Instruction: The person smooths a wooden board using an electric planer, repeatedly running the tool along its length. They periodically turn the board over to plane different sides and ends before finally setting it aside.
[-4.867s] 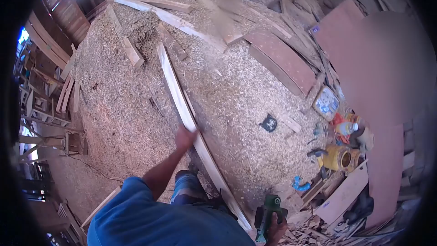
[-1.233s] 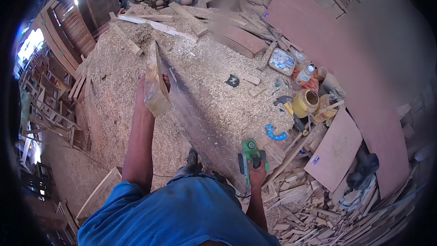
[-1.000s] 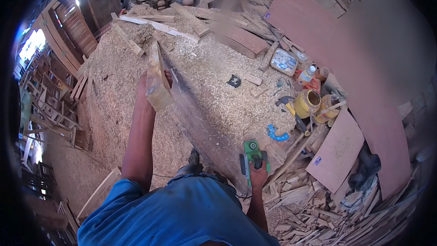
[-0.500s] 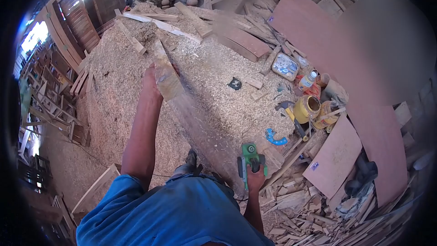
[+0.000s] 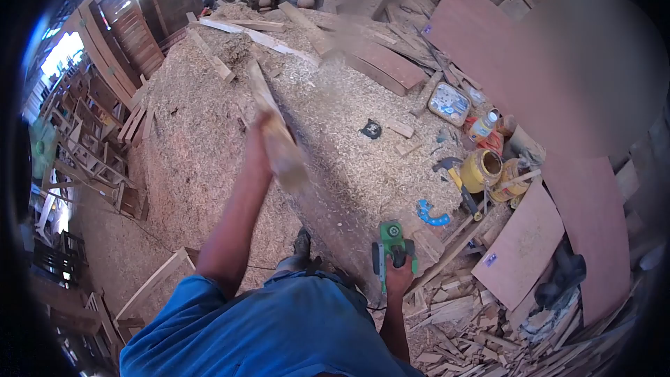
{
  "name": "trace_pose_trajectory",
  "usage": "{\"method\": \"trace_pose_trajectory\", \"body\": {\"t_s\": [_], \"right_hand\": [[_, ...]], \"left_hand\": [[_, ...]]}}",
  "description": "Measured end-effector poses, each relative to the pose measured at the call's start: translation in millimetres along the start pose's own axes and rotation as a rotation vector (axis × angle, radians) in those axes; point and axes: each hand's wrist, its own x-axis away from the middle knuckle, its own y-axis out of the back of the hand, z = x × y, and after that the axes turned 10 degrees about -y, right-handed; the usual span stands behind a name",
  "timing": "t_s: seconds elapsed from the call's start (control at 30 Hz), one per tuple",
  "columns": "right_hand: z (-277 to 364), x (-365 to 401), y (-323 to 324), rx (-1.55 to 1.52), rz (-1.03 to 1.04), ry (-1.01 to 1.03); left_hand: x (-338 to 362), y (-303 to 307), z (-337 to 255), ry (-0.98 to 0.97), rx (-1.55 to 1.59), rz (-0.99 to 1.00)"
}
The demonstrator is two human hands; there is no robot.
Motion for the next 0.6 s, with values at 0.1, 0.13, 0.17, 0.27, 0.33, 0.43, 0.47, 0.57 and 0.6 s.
{"method": "trace_pose_trajectory", "body": {"t_s": [0.1, 0.13, 0.17, 0.27, 0.33, 0.43, 0.47, 0.57, 0.6], "right_hand": [[-2.6, -1.3, -2.0, 0.023, -0.027, 0.011], [-2.6, -1.4, -2.8, 0.019, -0.034, 0.014], [-2.8, -2.2, -3.2, -0.010, -0.024, 0.031], [-9.0, -5.2, -5.0, -0.095, 0.008, 0.104], [-8.0, -7.3, -5.6, -0.169, 0.030, 0.195], [19.7, -3.7, 14.7, -0.315, 0.349, -0.177], [14.6, -7.3, 11.5, -0.338, 0.377, -0.181], [-3.8, -16.2, 12.8, -0.376, 0.440, -0.213], [1.0, -17.2, 14.1, -0.374, 0.453, -0.233]], "left_hand": [[32.9, 48.4, 90.7, -0.089, -0.382, 0.035], [44.1, 64.9, 134.8, -0.119, -0.573, -0.082], [54.3, 99.9, 195.7, -0.249, -0.746, -0.109], [94.0, 133.1, 242.9, -0.136, -0.627, -0.150], [93.9, 153.1, 254.2, -0.158, -0.649, -0.126], [63.3, 169.8, 267.7, -0.153, -0.721, -0.138], [49.9, 171.4, 273.0, -0.183, -0.747, -0.170], [17.8, 170.3, 295.4, -0.208, -0.844, -0.239], [16.1, 168.6, 302.2, -0.181, -0.888, -0.242]]}}
